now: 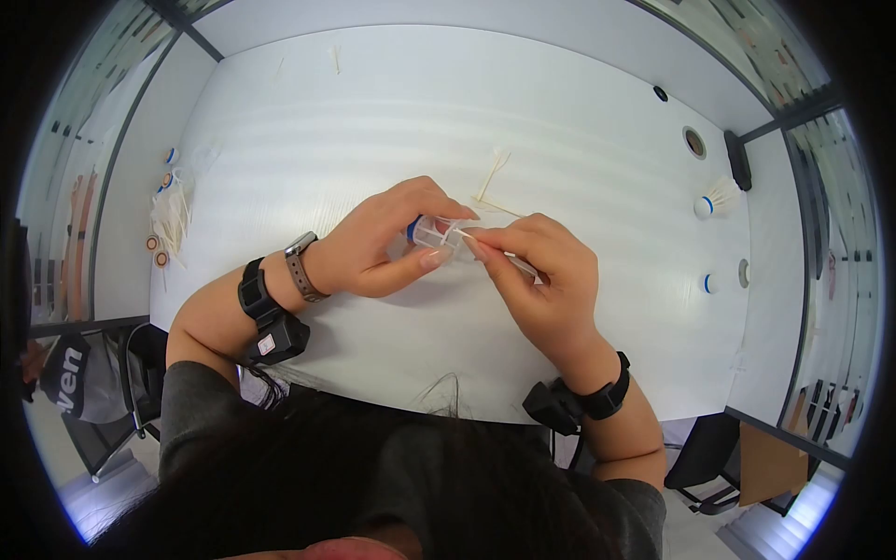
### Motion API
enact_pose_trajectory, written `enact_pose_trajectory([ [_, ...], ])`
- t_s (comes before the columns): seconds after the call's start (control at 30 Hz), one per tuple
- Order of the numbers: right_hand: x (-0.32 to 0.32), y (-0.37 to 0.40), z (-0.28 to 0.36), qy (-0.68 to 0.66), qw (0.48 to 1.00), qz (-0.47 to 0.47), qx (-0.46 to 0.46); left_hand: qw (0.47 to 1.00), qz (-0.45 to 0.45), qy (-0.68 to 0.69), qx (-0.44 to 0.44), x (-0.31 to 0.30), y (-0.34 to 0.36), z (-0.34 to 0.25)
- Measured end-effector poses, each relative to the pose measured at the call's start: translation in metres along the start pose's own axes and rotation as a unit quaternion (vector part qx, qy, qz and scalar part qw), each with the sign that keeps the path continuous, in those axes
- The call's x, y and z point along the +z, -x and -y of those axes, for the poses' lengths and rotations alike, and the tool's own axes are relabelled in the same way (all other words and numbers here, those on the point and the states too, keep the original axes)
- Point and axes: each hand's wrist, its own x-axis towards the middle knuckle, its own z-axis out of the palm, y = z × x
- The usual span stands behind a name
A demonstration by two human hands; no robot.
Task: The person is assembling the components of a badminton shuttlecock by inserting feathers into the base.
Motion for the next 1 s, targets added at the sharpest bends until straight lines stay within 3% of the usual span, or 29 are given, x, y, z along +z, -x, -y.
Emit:
enact_pose_trajectory([
  [0.17, -0.0009, -0.0007, 0.0043, 0.079, 0.993, -0.024, -0.088, 1.0, 0.0, 0.003, -0.017, 0.0004, -0.0002, -0.0023],
  [0.3, -0.0004, -0.0001, 0.0049, 0.096, 0.989, -0.032, -0.109, 0.999, -0.03, -0.02, 0.021, 0.0029, -0.0018, -0.0005],
  [0.77, 0.0011, 0.0001, 0.006, 0.09, 0.989, -0.033, -0.109, 0.996, -0.06, -0.052, 0.047, 0.0045, -0.003, 0.0022],
  [1.0, -0.0011, 0.0015, 0.0064, 0.039, 0.998, 0.006, -0.041, 0.996, -0.051, -0.053, 0.046, 0.0035, -0.0013, 0.0021],
])
